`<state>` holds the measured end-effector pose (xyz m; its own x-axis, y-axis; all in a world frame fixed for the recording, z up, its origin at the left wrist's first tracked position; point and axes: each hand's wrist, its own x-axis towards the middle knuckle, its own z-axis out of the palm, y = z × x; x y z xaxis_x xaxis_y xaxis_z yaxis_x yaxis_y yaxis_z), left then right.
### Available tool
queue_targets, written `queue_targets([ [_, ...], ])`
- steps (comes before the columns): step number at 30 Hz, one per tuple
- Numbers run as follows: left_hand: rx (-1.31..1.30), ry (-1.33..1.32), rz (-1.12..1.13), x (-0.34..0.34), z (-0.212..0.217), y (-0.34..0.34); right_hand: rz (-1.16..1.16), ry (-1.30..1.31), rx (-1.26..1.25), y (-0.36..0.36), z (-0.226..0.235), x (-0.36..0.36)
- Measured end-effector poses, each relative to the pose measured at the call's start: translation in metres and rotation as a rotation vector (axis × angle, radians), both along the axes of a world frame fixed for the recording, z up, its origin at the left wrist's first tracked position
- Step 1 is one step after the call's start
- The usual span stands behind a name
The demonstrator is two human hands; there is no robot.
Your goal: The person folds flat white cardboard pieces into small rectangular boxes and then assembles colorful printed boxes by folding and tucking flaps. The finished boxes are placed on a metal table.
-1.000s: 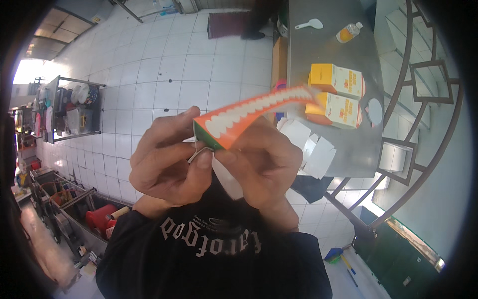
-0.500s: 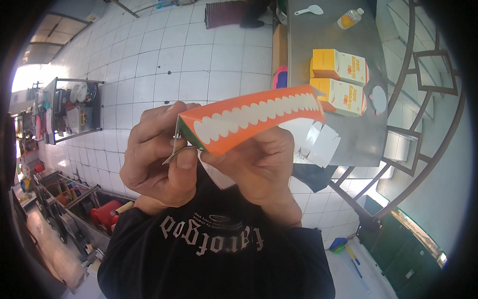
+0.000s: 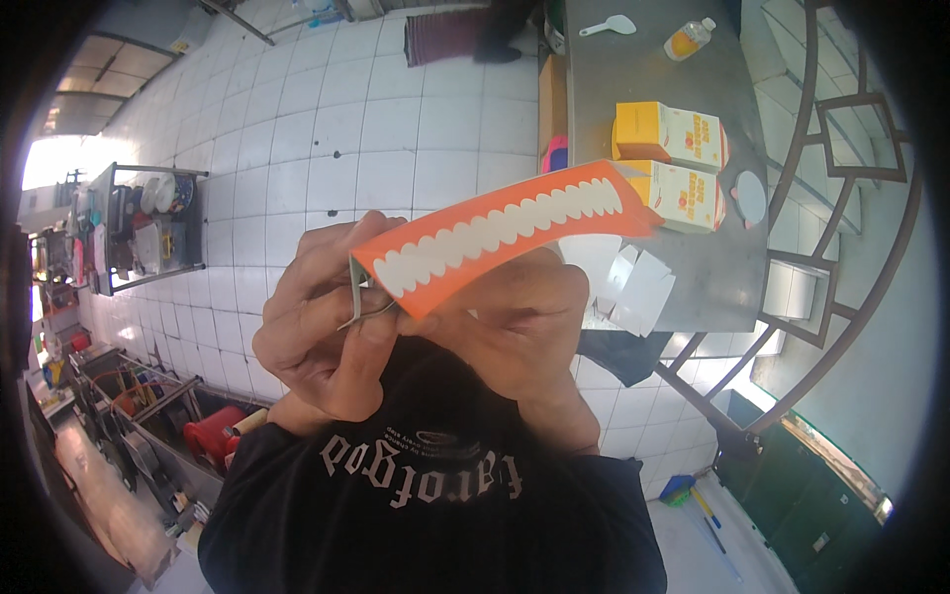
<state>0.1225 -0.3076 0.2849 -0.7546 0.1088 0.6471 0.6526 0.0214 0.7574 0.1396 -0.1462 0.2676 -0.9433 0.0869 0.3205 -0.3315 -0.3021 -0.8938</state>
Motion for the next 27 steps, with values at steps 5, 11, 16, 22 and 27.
queue_targets([
  [5, -0.036, -0.073, 0.049, 0.0, 0.0, 0.003, -0.014, 0.017, 0.093, 0.005, -0.001, -0.001],
  [11, 0.004, -0.091, 0.087, -0.006, -0.006, 0.011, -0.157, 0.058, 0.066, -0.01, -0.011, 0.004],
  [16, -0.062, -0.034, 0.074, -0.01, -0.01, 0.011, -0.248, 0.061, 0.004, -0.011, -0.021, -0.001],
  [22, 0.118, -0.038, -0.025, -0.003, -0.018, 0.007, -0.169, 0.076, -0.015, -0.011, -0.015, 0.008],
  [27, 0.099, -0.063, 0.015, -0.003, -0.018, 0.008, 0.011, -0.021, -0.123, -0.008, -0.007, 0.012],
])
